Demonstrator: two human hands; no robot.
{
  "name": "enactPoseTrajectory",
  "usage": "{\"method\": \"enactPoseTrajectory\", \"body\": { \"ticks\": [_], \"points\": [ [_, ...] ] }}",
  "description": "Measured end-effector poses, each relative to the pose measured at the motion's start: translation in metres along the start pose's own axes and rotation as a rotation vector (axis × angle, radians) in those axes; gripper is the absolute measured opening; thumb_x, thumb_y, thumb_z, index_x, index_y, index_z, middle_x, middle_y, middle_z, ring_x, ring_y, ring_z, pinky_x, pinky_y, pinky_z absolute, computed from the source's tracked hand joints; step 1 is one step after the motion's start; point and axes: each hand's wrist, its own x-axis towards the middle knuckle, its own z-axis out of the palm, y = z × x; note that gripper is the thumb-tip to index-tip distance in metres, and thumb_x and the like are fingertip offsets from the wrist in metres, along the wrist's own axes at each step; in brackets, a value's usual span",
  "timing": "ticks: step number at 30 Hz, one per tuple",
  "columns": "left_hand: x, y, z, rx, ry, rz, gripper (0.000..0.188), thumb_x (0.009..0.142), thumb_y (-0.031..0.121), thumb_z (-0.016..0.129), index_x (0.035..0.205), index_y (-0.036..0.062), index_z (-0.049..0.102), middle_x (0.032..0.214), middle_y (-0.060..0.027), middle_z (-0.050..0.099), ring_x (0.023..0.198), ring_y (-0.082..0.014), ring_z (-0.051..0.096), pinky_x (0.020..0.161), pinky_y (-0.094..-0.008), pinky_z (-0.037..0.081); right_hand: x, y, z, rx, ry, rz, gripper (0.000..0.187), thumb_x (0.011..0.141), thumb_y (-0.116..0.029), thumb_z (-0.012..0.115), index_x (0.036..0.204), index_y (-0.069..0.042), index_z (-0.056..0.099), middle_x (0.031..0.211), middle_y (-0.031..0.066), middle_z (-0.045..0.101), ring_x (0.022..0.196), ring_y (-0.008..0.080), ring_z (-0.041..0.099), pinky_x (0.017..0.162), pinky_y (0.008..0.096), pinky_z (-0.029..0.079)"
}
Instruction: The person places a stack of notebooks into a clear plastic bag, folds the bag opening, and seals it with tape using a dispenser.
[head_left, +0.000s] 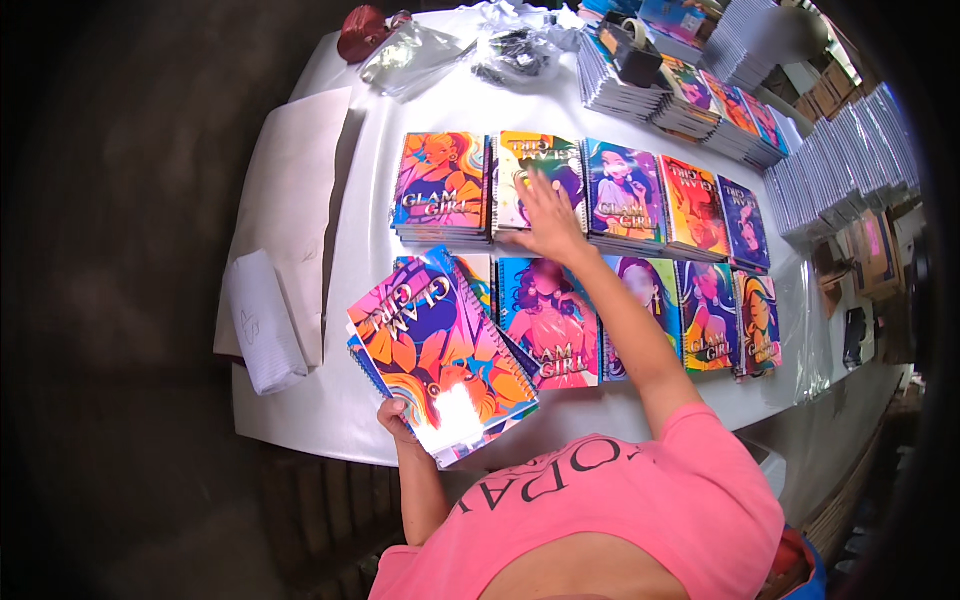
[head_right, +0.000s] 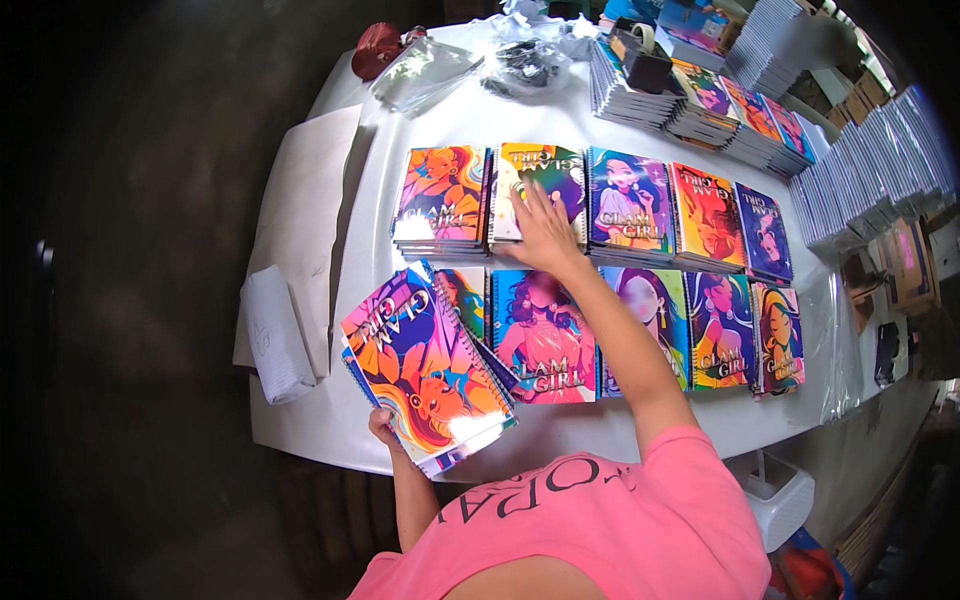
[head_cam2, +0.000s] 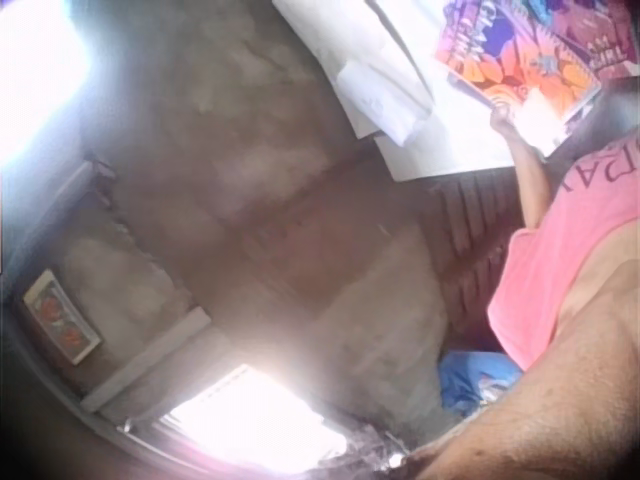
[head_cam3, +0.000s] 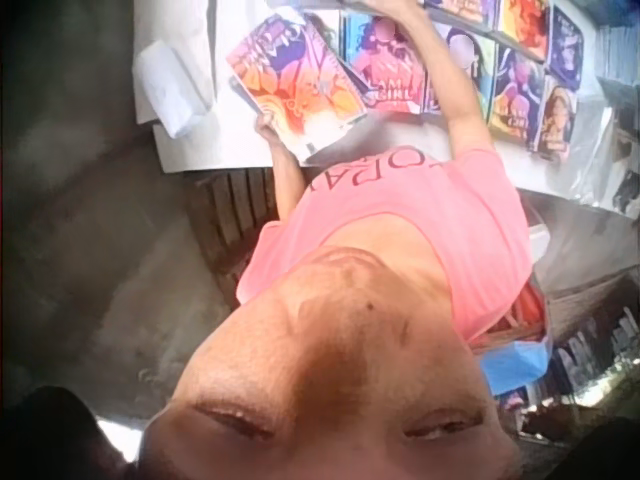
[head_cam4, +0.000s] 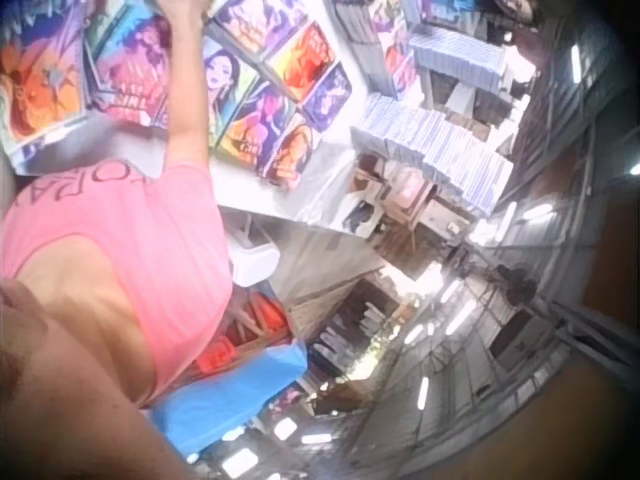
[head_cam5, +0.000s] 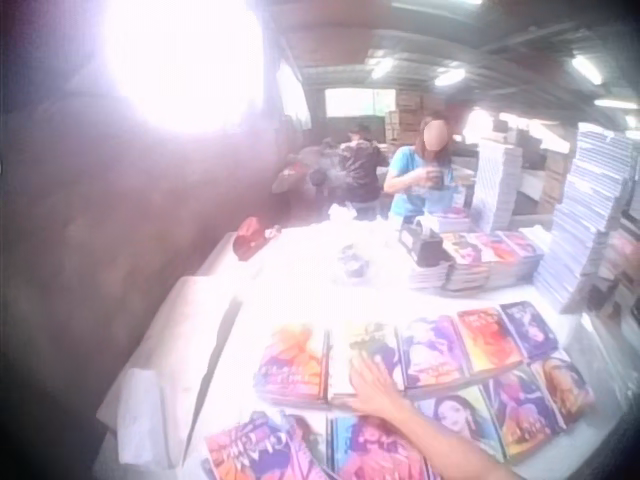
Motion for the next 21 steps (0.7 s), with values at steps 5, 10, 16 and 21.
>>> {"method": "enactPoseTrajectory", "body": {
  "ticks": [5, 10, 16, 21],
  "points": [
    [-0.004, 0.004, -0.029, -0.033, -0.250, -0.134, 0.054, 0.062, 0.013, 0.054, 0.114, -0.0038, 0.053, 0.106, -0.0157, 0.064, 0.092, -0.0296, 0.065, 0.083, -0.0426, 0.054, -0.017, 0.004, -0.006, 0.656, 0.218, 0.124, 0.018, 0.081, -0.005, 0.065, 0.098, -0.001, 0.069, 0.086, 0.0103, 0.070, 0.076, 0.0241, 0.068, 0.074, 0.0307, 0.053],
    [-0.003, -0.022, -0.028, 0.067, -0.054, -0.148, 0.076, 0.076, 0.047, 0.064, 0.134, 0.0014, 0.042, 0.133, -0.0189, 0.048, 0.119, -0.0323, 0.051, 0.089, -0.0450, 0.051, -0.023, -0.003, -0.097, 1.528, -0.114, -0.107, 0.018, 0.079, -0.004, 0.068, 0.095, 0.002, 0.069, 0.097, 0.0175, 0.069, 0.095, 0.0287, 0.066, 0.085, 0.0391, 0.051],
    [-0.008, -0.071, -0.016, 0.020, -0.012, -0.287, 0.077, 0.076, 0.047, 0.064, 0.134, 0.0018, 0.042, 0.133, -0.0189, 0.048, 0.119, -0.0325, 0.051, 0.089, -0.0454, 0.051, -0.014, 0.009, -0.103, 0.582, -0.170, -0.355, 0.050, 0.081, -0.012, 0.065, 0.130, -0.015, 0.053, 0.132, 0.0089, 0.053, 0.126, 0.0278, 0.045, 0.106, 0.0404, 0.034],
    [0.000, -0.099, -0.002, 0.026, -0.023, -0.332, 0.077, 0.076, 0.048, 0.064, 0.134, 0.0021, 0.042, 0.132, -0.0189, 0.049, 0.119, -0.0327, 0.051, 0.089, -0.0457, 0.051, -0.081, 0.125, -0.062, -0.134, -0.048, 0.153, 0.044, 0.083, -0.012, 0.061, 0.127, -0.013, 0.055, 0.132, 0.0119, 0.052, 0.125, 0.0263, 0.047, 0.107, 0.0407, 0.033]
  ]
}}
